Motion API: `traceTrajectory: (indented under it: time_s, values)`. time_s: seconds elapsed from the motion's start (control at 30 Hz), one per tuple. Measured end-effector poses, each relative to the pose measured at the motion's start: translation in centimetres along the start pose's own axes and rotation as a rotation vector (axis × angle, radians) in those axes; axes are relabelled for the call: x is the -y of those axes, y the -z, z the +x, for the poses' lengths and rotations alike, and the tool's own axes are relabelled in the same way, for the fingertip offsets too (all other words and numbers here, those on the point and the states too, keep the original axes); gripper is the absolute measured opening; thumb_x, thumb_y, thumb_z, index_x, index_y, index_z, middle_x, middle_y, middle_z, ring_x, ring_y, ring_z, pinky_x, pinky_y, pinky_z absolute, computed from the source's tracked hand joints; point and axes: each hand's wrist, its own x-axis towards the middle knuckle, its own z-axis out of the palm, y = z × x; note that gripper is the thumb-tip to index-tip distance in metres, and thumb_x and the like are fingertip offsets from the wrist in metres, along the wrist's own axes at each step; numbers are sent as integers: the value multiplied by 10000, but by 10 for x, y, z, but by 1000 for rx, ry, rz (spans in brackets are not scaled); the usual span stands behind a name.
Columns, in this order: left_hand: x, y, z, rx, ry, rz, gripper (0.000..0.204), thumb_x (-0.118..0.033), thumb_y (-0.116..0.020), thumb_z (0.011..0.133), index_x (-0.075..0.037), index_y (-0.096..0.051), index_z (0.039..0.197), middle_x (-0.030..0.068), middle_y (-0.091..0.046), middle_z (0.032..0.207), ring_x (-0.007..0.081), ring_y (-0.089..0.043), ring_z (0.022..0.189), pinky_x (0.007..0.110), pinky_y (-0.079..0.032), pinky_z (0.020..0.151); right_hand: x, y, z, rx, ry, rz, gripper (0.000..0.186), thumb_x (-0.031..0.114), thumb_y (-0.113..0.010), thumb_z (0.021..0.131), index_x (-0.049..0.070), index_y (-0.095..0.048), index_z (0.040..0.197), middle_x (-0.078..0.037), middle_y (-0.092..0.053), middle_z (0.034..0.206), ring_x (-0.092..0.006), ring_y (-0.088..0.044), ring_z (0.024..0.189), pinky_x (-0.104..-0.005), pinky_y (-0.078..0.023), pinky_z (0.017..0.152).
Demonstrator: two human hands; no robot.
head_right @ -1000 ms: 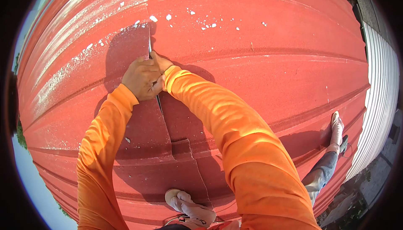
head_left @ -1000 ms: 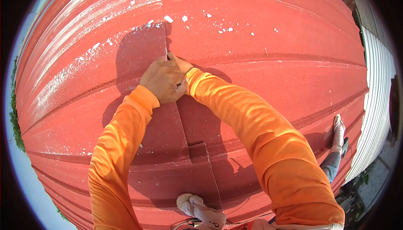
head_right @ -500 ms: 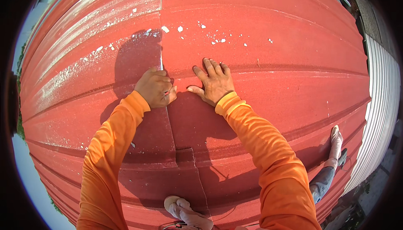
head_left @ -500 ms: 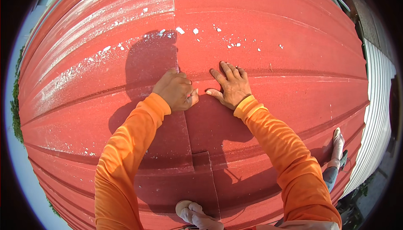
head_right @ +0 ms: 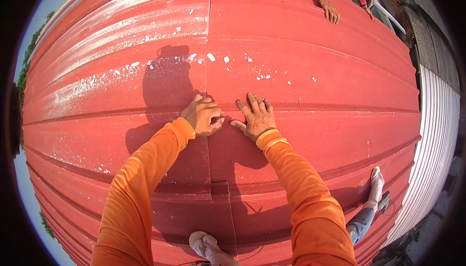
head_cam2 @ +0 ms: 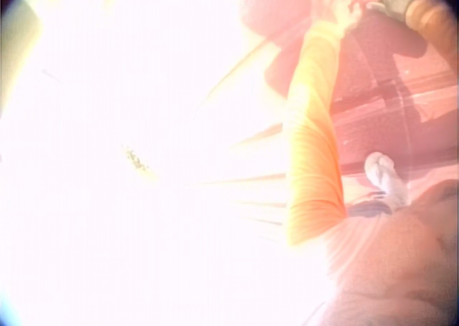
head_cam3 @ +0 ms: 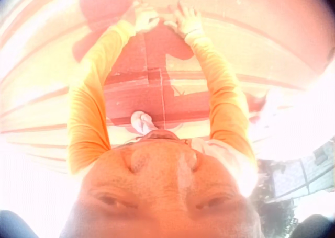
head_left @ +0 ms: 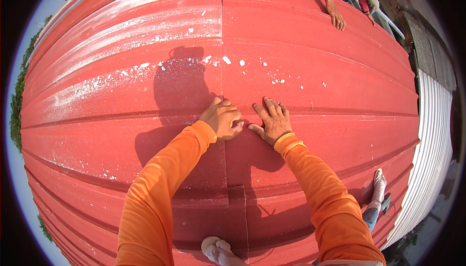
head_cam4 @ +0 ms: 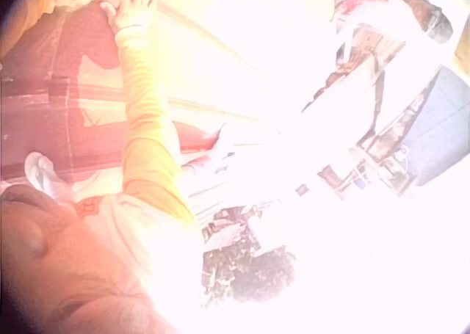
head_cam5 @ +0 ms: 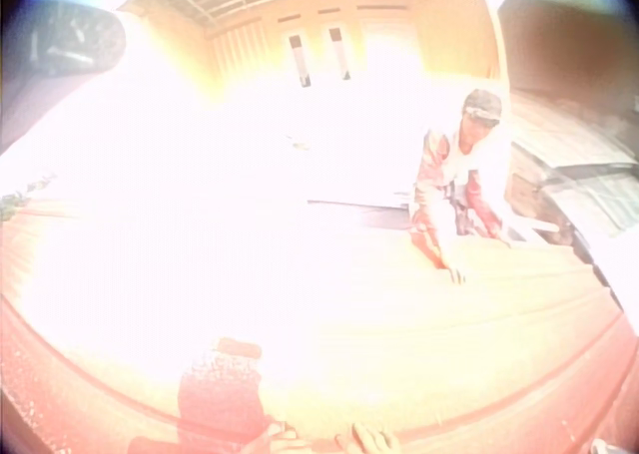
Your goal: The person aligns and presses together two red corrugated roof panels along a seam, repeatedly adjusting the overlap with both hands. A second person is visible nearby on the roof, occasionally assisting by holding the panel edge.
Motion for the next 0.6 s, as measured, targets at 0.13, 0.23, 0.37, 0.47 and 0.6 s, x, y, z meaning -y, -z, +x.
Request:
traceTrajectory:
  time_s: [0.13,0.23,0.37,0.47,0.6]
  values:
    - [19,30,19,345,217,-245,317,-324,-643,809,-74,-576,625,67,-594,691,270,-579,860,413,-414,806,-4,0,-3,20,-20,-23,711,661,-513,861,206,-461,1405,-169,-379,1478,-315,-353,1370,-513,-251,1123]
    - [39,34,24,366,133,-167,327,-340,-635,820,-66,-618,643,73,-622,712,293,-582,886,428,-430,829,-1,3,1,41,-26,-31,723,660,-525,856,205,-452,1412,-170,-377,1479,-316,-349,1374,-511,-249,1126]
    - [36,16,23,362,-93,-42,366,-310,-628,834,-37,-577,595,113,-594,676,296,-574,810,427,-426,840,5,4,2,64,-30,-31,724,649,-543,853,206,-444,1417,-167,-370,1485,-319,-347,1378,-508,-250,1127]
    - [34,13,29,451,79,-51,413,-341,-603,844,-15,-585,591,176,-584,671,339,-576,814,457,-444,805,3,6,4,92,-42,-46,717,640,-552,854,215,-438,1420,-163,-363,1492,-317,-347,1380,-503,-247,1129]
    - [26,25,42,640,218,-182,441,-326,-578,852,0,-557,556,188,-553,562,376,-554,620,473,-462,633,4,8,4,130,-58,-35,716,638,-554,855,228,-423,1429,-158,-348,1504,-308,-337,1387,-499,-236,1135]
